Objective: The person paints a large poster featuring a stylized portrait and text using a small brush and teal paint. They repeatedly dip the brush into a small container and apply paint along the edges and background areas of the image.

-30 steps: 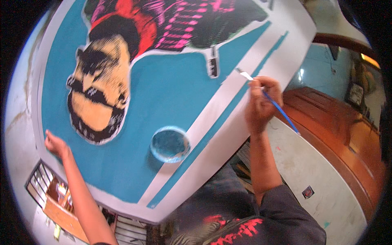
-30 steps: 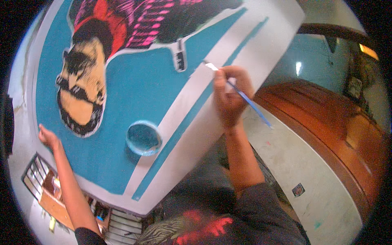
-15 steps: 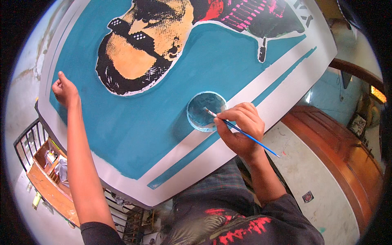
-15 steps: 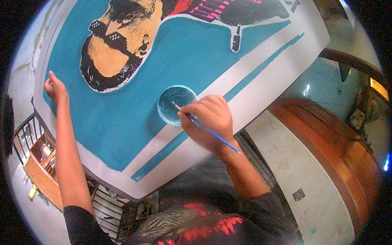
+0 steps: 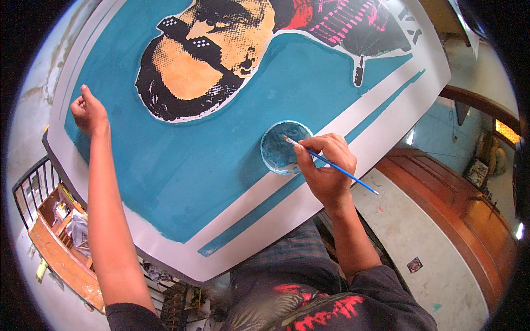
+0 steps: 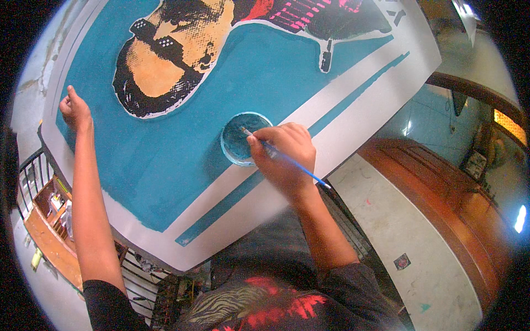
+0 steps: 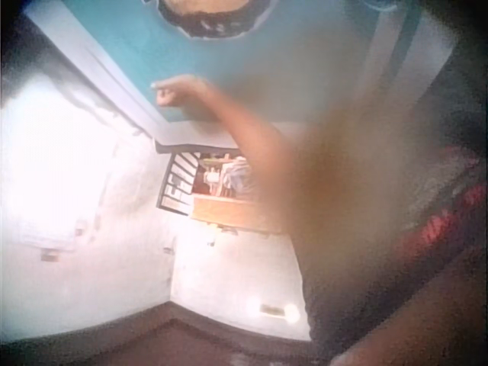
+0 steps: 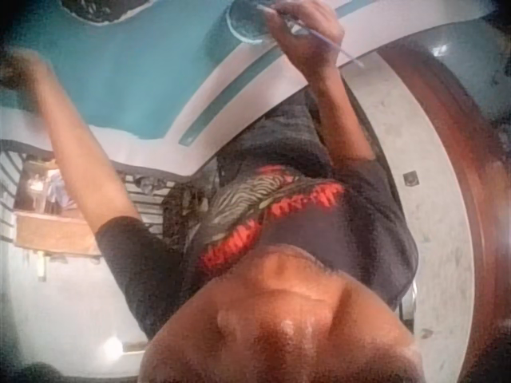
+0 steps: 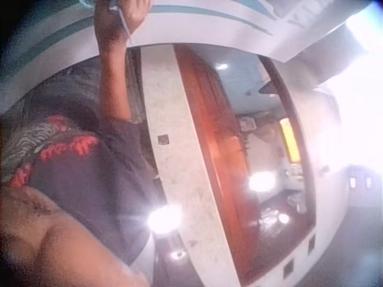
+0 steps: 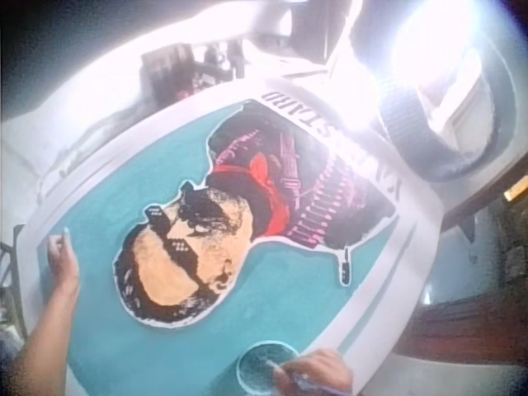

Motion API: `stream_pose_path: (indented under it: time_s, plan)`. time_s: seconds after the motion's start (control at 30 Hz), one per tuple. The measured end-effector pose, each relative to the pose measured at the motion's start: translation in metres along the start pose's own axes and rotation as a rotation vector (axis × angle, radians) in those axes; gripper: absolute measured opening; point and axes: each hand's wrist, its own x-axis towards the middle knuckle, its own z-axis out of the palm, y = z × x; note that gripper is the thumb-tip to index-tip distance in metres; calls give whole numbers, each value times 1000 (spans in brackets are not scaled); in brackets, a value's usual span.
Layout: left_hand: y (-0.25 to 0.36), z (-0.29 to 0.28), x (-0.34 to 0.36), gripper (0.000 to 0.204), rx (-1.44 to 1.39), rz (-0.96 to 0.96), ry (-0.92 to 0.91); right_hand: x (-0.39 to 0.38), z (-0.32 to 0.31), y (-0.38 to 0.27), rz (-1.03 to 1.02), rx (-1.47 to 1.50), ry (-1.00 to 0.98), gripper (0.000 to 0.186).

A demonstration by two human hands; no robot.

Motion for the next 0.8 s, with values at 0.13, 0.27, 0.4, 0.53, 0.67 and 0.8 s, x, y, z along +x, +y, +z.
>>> stream_pose_path:
  time_s: [0.13,0.27,0.4,0.53,0.67,0.8]
  plan:
    - [-5,3,5,58,-5,-13,-12,2,3,3,-15,-3,-6,10]
    - [-9,7,6,59,0,3,-3,0,3,5,12,-14,-14,13]
    - [-18,6,12,60,15,4,-13,3,-5,3,3,69,9,15]
    - [-15,8,9,60,34,3,-11,9,-24,21,210,296,162,10]
    - [-26,9,16,61,55,0,-31,28,-53,75,306,497,307,7]
    - [-35,12,25,62,58,-6,-48,54,-80,107,314,427,225,10]
